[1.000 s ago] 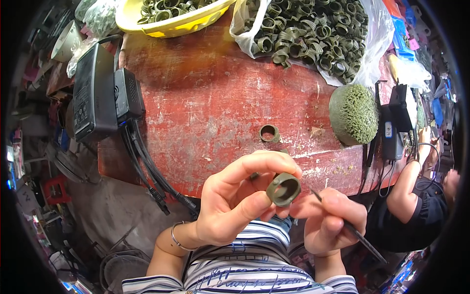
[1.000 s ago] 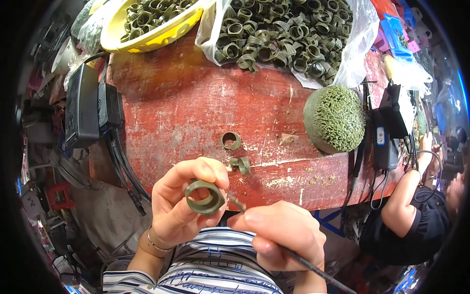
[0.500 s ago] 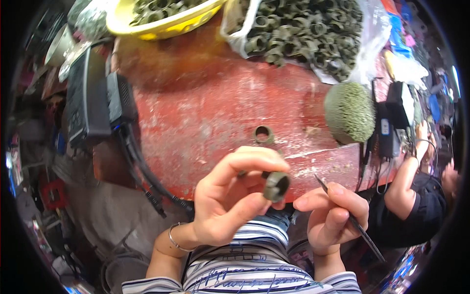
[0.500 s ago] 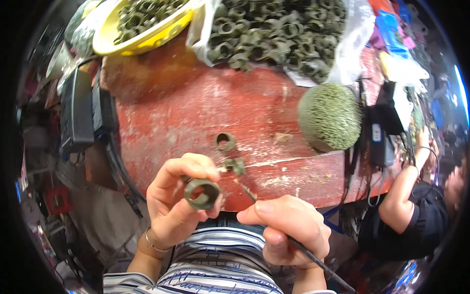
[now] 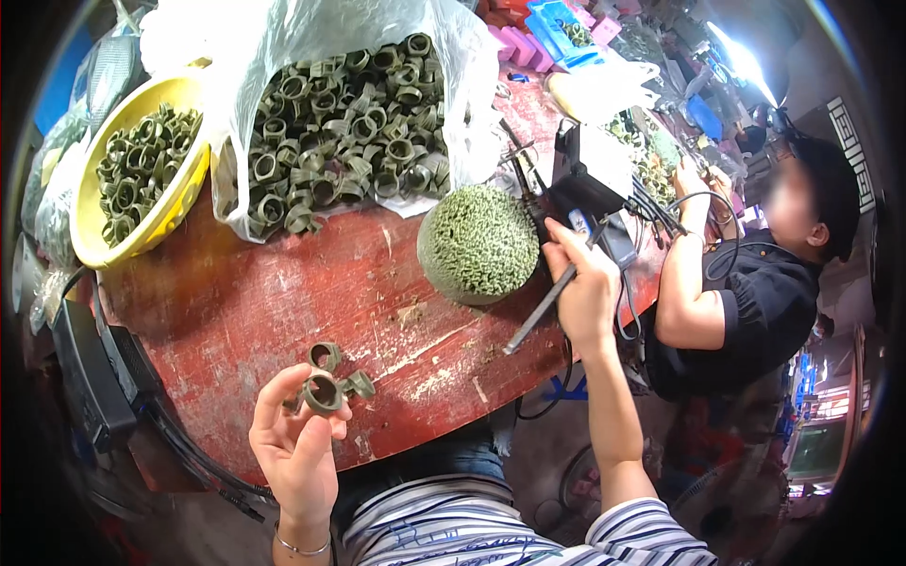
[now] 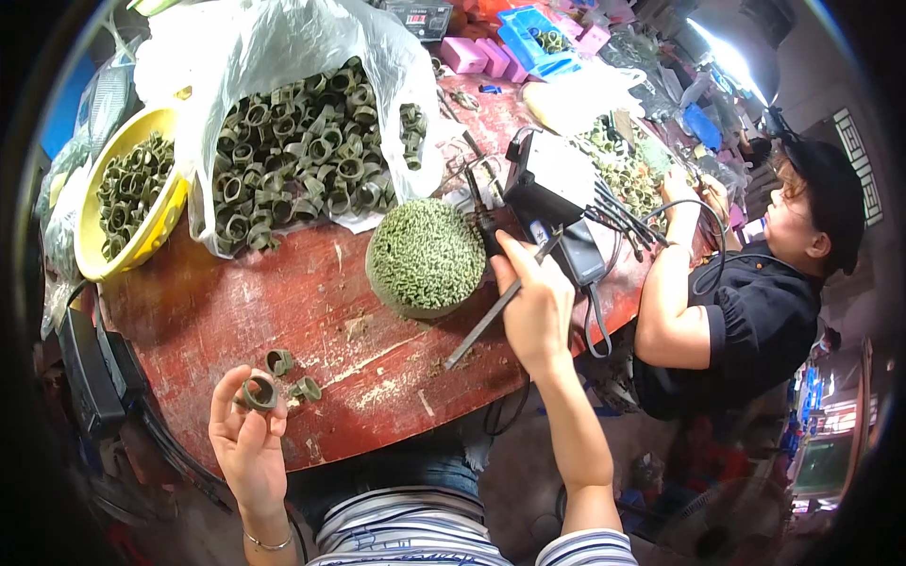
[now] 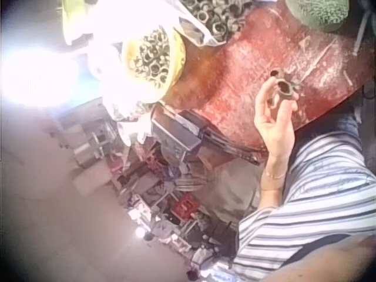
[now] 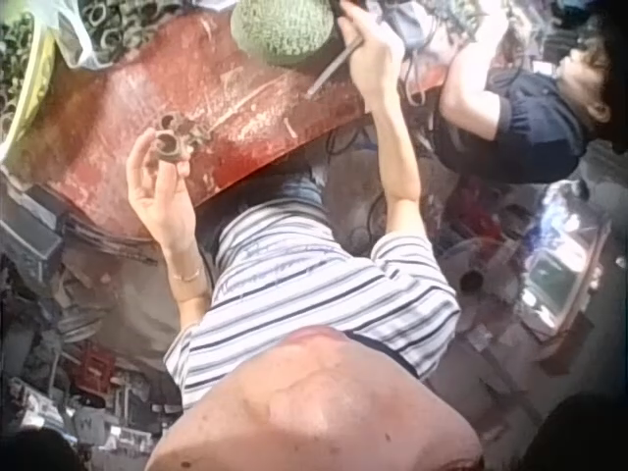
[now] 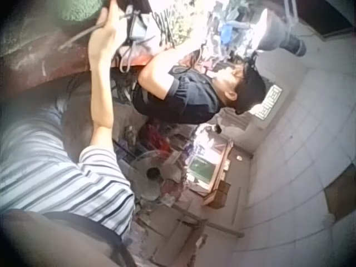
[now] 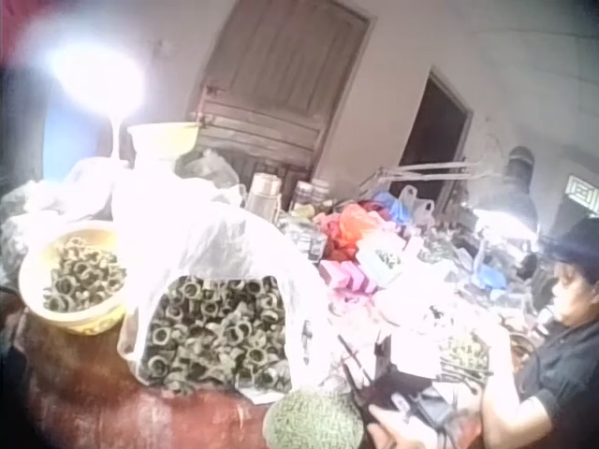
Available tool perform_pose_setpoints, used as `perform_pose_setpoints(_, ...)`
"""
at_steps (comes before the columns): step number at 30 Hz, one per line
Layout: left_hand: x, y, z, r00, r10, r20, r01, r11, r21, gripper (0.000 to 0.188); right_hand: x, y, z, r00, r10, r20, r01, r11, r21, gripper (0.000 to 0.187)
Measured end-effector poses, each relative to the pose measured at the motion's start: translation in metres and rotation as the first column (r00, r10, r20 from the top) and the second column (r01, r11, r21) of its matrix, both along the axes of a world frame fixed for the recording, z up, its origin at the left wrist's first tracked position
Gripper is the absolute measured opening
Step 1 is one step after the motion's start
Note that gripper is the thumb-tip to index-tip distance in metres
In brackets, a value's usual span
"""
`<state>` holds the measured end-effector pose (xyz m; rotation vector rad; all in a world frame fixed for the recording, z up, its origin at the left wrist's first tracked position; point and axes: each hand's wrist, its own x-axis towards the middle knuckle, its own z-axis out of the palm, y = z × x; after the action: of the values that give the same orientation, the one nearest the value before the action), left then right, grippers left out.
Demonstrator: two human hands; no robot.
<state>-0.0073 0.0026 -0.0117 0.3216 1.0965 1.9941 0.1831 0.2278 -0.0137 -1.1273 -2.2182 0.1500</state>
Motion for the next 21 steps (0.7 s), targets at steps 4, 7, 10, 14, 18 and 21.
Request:
perform_pose_setpoints(4, 0.002, 0.0, 0.003, 0.998, -0.004, -0.056, 0.003, 1.0, -0.014, 0.036, -0.006, 0.001, -0.011, 0.995, -0.068, -0.074, 0.057, 0.989, -0.134, 0.041)
perform_pose_setpoints(7, 0.005, 0.002, 0.003, 0.998, 0.024, -0.064, -0.026, 0.999, -0.024, 0.035, -0.008, -0.005, -0.003, 0.989, -0.053, -0.138, 0.035, 0.991, -0.129, 0.045)
perform_pose_setpoints(10, 0.004, 0.003, 0.0, 0.997, 0.012, -0.081, -0.013, 1.0, -0.005, 0.034, -0.005, -0.012, 0.009, 0.987, -0.022, -0.161, 0.006, 0.995, -0.101, 0.045)
perform_pose_setpoints(14, 0.006, 0.004, -0.001, 0.987, 0.054, -0.149, -0.061, 0.997, -0.042, 0.034, -0.006, -0.04, 0.015, 0.945, 0.041, -0.325, -0.103, 0.979, -0.176, 0.043)
perform_pose_setpoints(18, 0.011, 0.005, -0.002, 0.966, 0.141, -0.217, -0.154, 0.987, -0.044, 0.036, 0.008, -0.075, 0.011, 0.945, -0.05, -0.323, -0.097, 0.9, -0.424, 0.036)
perform_pose_setpoints(21, 0.015, 0.008, 0.001, 0.948, 0.142, -0.286, -0.178, 0.979, -0.104, 0.034, 0.012, -0.086, 0.001, 0.979, 0.011, -0.205, -0.081, 0.937, -0.339, 0.035)
